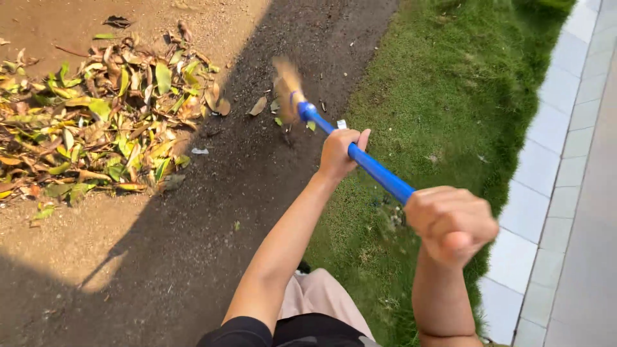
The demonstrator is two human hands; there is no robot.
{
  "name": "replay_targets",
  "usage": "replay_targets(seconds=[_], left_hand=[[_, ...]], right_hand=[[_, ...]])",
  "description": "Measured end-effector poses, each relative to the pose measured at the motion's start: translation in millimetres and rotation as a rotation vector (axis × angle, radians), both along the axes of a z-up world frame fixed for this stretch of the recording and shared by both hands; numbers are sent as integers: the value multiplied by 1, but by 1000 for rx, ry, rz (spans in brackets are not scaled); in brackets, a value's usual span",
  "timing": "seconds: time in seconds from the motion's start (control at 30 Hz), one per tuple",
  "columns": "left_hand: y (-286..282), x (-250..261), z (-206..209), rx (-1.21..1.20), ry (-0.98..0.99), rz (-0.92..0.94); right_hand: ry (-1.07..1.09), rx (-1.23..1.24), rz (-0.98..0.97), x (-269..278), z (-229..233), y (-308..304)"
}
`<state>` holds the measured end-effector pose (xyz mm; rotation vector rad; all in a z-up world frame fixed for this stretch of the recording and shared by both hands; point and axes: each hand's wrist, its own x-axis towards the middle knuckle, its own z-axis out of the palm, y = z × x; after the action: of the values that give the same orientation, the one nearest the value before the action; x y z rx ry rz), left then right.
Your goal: Sweeping dry leaves into a pile on a dirt path using a broom.
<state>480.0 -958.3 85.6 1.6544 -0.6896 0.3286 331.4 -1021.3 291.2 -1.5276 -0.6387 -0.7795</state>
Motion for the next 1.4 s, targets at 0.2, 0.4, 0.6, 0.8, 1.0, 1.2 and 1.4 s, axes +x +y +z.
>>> replay_targets(seconds=[0.2,0.4,0.6,0.8,1.0,1.2,1.4], left_hand=[[41,7,-19,222,130,44],[48,-2,-144,493,310,187],[-65,60,-122,191,291,132],[-152,151,-96,128,165,155],[-185,143,-17,207,159,209],[-168,97,-82,306,354,272],[-203,100,-121,210,247,246]], right_hand=[[213,444,-85,54,-55,-64],[472,711,-46,106,-136,-75],[351,467,-81,138,-97,-133],[110,138,87,176,-54,-165],[56,311,323,194,-48,-286],[372,443,149,225,-97,-314],[407,353,171,208,-72,-276]])
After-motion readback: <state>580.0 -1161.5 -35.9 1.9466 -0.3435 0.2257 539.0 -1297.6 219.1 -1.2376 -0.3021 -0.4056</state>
